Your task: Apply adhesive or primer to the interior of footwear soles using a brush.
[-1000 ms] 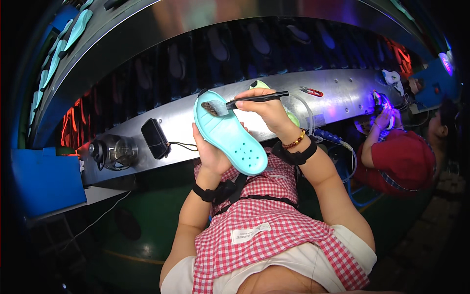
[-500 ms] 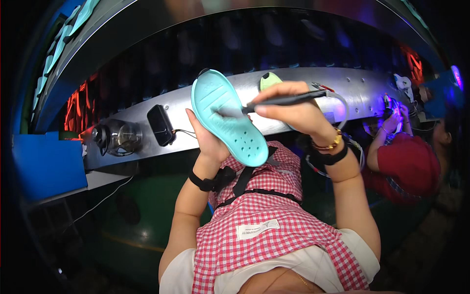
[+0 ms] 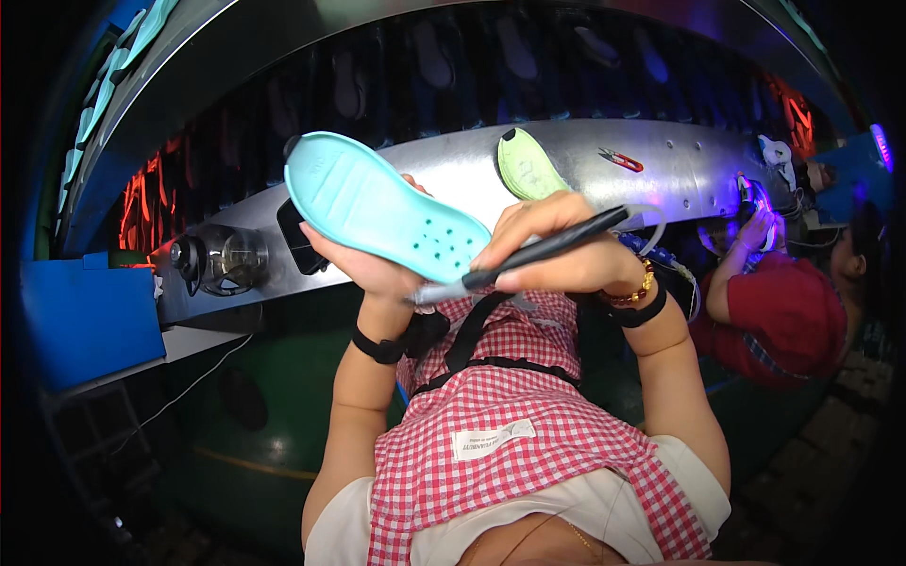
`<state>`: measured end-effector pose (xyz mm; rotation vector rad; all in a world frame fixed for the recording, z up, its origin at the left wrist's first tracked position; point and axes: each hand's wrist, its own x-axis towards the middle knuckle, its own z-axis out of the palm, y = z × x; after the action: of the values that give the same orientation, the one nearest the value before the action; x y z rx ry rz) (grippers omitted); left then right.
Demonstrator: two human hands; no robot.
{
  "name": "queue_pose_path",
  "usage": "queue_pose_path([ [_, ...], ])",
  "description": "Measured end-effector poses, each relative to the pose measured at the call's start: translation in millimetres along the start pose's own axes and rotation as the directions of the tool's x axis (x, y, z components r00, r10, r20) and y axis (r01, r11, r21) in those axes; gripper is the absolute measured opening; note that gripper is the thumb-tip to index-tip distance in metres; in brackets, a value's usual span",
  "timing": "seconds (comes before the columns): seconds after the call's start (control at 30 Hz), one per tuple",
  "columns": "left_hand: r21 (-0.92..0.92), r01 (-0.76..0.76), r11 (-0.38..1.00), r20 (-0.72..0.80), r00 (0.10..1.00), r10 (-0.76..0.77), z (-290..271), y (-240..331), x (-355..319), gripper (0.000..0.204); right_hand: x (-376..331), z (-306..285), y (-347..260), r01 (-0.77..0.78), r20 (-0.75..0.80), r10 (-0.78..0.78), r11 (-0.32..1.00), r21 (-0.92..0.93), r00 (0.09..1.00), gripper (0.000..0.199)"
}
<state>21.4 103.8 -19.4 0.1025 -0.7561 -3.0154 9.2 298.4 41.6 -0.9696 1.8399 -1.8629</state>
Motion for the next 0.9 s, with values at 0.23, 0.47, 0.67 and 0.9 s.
queue_pose_path([
  [0.23,-0.003,-0.16,0.987,0.07,0.985,0.16,10,15,-2,0.088,-6,-3,9,0.158,0.104,-0.158,0.987,0.005,0.982,0.021],
  [0.47,0.043,-0.169,0.985,0.149,0.976,0.161,22,19,1,0.089,-10,-3,16,0.183,0.028,-0.182,0.982,-0.049,0.983,0.018],
  [0.67,0.147,-0.163,0.976,0.129,0.981,0.144,34,20,16,0.091,-10,-9,13,-0.119,-0.141,0.147,0.974,0.193,0.979,0.02],
  [0.9,0.121,-0.131,0.984,-0.103,0.984,0.143,40,29,5,0.093,-10,5,38,-0.107,-0.251,0.185,0.949,0.295,0.95,0.019],
])
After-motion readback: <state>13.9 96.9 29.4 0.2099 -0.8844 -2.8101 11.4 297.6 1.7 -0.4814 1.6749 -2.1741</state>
